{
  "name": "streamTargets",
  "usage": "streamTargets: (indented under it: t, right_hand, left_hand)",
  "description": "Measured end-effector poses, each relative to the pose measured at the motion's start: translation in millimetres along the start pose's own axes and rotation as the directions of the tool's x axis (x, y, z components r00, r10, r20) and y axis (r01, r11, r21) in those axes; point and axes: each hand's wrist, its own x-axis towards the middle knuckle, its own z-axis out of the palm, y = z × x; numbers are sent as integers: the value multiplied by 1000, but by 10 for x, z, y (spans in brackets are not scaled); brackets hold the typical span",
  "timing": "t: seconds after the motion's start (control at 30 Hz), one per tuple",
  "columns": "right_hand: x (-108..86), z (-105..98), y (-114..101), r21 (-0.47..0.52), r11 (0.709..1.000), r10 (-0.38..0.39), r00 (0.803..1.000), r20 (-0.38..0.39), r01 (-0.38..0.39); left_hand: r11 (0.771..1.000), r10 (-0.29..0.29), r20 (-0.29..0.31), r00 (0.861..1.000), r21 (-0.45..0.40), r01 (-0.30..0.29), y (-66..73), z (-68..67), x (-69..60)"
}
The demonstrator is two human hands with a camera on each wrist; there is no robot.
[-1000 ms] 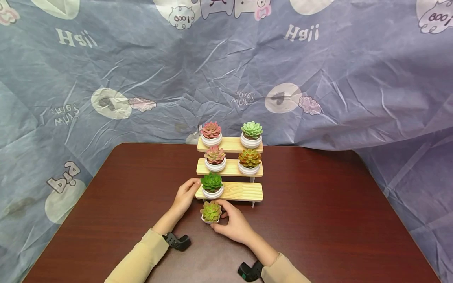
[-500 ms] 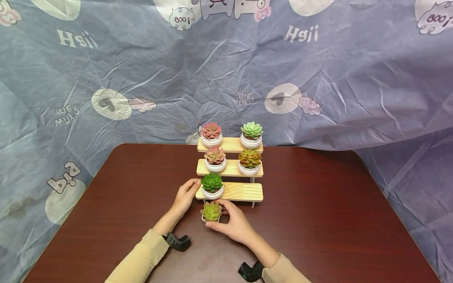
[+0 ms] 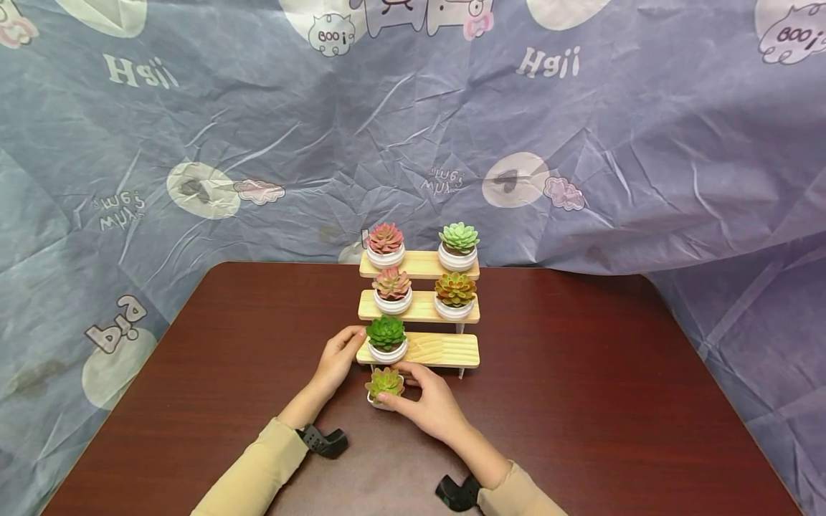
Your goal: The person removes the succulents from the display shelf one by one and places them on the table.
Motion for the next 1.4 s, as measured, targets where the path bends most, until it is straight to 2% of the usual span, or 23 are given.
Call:
streamTargets:
  t: [0.1, 0.37, 0.6, 0.87, 1.17, 1.4]
  right_hand:
    - [8, 7, 69, -7, 1000, 6, 1000, -31, -6]
    - [7, 2, 30, -58, 998, 34, 994, -100, -40]
    - [22, 6, 29, -21, 999, 43, 988, -146, -46]
    - [20, -6, 9, -19, 997, 66, 982, -175, -71]
    - [21, -29, -17, 3, 997, 78, 976, -204, -79]
    - [42, -65, -39, 35, 998, 59, 972, -229, -53]
  left_hand:
    - [1000, -2, 0, 1000, -2, 2, -3, 0, 2]
    - [1000, -1, -6, 1000, -3, 1, 1, -2, -1]
    - [1000, -12, -6, 1000, 7, 12, 10, 1, -7]
    - [1000, -18, -19, 1000, -18, 18, -330, 22, 98]
    - [1000, 22, -43, 999, 3, -22, -356, 40, 98]
    - [1000, 4, -44, 999, 3, -4, -357, 39, 99]
